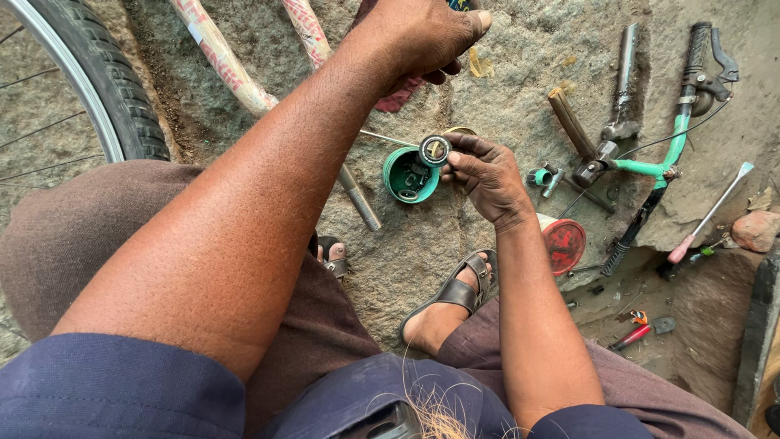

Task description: The person sits on the ground and services a bicycle headset: they pick bearing rings from a tray, press a race onto the fork steerer by hand, scoop grease from a tin and pack it into bearing rings, then fit the fork into the frame's head tube. They handle a rag, pliers and small parts laid out on the stone floor.

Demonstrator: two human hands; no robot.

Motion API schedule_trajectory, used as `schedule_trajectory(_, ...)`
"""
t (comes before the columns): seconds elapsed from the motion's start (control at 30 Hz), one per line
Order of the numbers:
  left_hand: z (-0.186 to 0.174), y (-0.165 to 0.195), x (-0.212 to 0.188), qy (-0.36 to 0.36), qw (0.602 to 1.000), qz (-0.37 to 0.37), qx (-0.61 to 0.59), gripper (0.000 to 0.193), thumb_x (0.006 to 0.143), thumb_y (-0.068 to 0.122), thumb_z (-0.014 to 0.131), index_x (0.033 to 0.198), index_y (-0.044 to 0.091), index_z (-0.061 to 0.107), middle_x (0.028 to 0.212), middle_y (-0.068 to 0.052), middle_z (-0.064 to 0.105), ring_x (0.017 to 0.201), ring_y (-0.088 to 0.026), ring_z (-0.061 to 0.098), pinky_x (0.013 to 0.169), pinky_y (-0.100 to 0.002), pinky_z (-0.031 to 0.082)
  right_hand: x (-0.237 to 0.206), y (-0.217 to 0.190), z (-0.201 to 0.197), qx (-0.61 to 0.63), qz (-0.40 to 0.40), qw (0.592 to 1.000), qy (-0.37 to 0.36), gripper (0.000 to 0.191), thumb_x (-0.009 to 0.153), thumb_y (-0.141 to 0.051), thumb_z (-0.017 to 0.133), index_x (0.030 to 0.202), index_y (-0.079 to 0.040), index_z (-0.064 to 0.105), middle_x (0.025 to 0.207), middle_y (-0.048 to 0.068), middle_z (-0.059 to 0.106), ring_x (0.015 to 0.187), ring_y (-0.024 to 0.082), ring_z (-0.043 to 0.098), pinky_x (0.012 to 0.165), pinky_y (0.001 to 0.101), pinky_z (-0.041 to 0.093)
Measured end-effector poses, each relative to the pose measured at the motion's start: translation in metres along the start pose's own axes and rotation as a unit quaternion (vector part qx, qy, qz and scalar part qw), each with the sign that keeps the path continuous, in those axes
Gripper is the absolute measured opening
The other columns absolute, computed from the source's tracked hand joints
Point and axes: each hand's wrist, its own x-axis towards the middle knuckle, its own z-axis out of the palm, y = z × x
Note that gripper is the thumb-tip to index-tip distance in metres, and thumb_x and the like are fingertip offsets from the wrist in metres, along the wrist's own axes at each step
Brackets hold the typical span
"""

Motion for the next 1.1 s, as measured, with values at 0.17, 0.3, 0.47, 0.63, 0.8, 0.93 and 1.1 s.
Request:
schedule_trajectory(0.17,0.001,-0.003,0.002,0.005,1.0,0.025,-0.011,0.048,0.098,0.048,0.059,0.126,0.009,0.062,0.081,-0.008,0.078,0.067,-0.015,0.08,0.059,-0.03,0.064,0.0,-0.002,0.003,0.036,-0.007,0.999,-0.01,0.046,0.087,0.002,0.077,0.131,0.01,0.063,0.108,0.015,0.073,0.084,0.019,0.072,0.078,0.0323,0.062)
schedule_trajectory(0.3,0.002,-0.003,0.002,0.007,1.0,0.018,-0.016,0.048,0.098,0.048,0.059,0.127,0.009,0.062,0.08,-0.008,0.078,0.067,-0.016,0.08,0.059,-0.031,0.063,0.0,-0.001,0.003,0.029,-0.008,0.999,-0.015,0.047,0.086,0.004,0.077,0.13,0.01,0.063,0.11,0.014,0.074,0.086,0.018,0.072,0.079,0.0322,0.062)
schedule_trajectory(0.47,0.0,0.0,-0.001,-0.001,1.0,0.002,-0.003,0.048,0.098,0.05,0.059,0.122,0.009,0.065,0.08,-0.007,0.077,0.067,-0.015,0.079,0.058,-0.029,0.066,0.001,0.002,0.001,0.015,-0.003,1.0,-0.016,0.039,0.087,0.003,0.077,0.124,0.01,0.067,0.105,0.014,0.074,0.083,0.018,0.072,0.078,0.0325,0.061)
schedule_trajectory(0.63,-0.001,0.001,-0.002,-0.002,1.0,0.01,-0.007,0.046,0.098,0.049,0.059,0.121,0.01,0.066,0.078,-0.006,0.077,0.063,-0.014,0.078,0.056,-0.029,0.066,0.001,0.002,0.004,-0.019,0.002,1.0,-0.019,0.031,0.088,0.0,0.078,0.117,0.007,0.07,0.102,0.012,0.074,0.082,0.018,0.072,0.078,0.0331,0.062)
schedule_trajectory(0.8,-0.002,0.0,-0.002,-0.011,1.0,0.006,0.003,0.046,0.099,0.05,0.059,0.12,0.01,0.068,0.079,-0.006,0.077,0.064,-0.014,0.078,0.057,-0.029,0.065,-0.002,-0.004,0.009,-0.038,-0.004,0.999,-0.032,0.029,0.087,-0.002,0.078,0.114,0.004,0.071,0.102,0.011,0.075,0.084,0.018,0.073,0.079,0.0317,0.061)
schedule_trajectory(0.93,-0.002,0.001,-0.003,0.008,1.0,0.025,0.015,0.046,0.098,0.048,0.057,0.126,0.011,0.063,0.079,-0.007,0.077,0.066,-0.014,0.079,0.058,-0.029,0.065,-0.005,-0.009,0.012,-0.053,-0.025,0.997,-0.048,0.029,0.087,-0.001,0.079,0.115,0.004,0.072,0.104,0.01,0.075,0.088,0.017,0.072,0.081,0.03,0.059)
schedule_trajectory(1.1,-0.002,0.002,-0.004,-0.01,0.999,-0.013,0.036,0.047,0.101,0.05,0.056,0.124,0.01,0.066,0.083,-0.006,0.078,0.069,-0.015,0.079,0.061,-0.029,0.067,-0.003,-0.01,0.013,-0.027,-0.032,0.997,-0.061,0.027,0.091,0.0,0.078,0.116,0.005,0.072,0.105,0.01,0.074,0.089,0.018,0.071,0.083,0.0301,0.059)
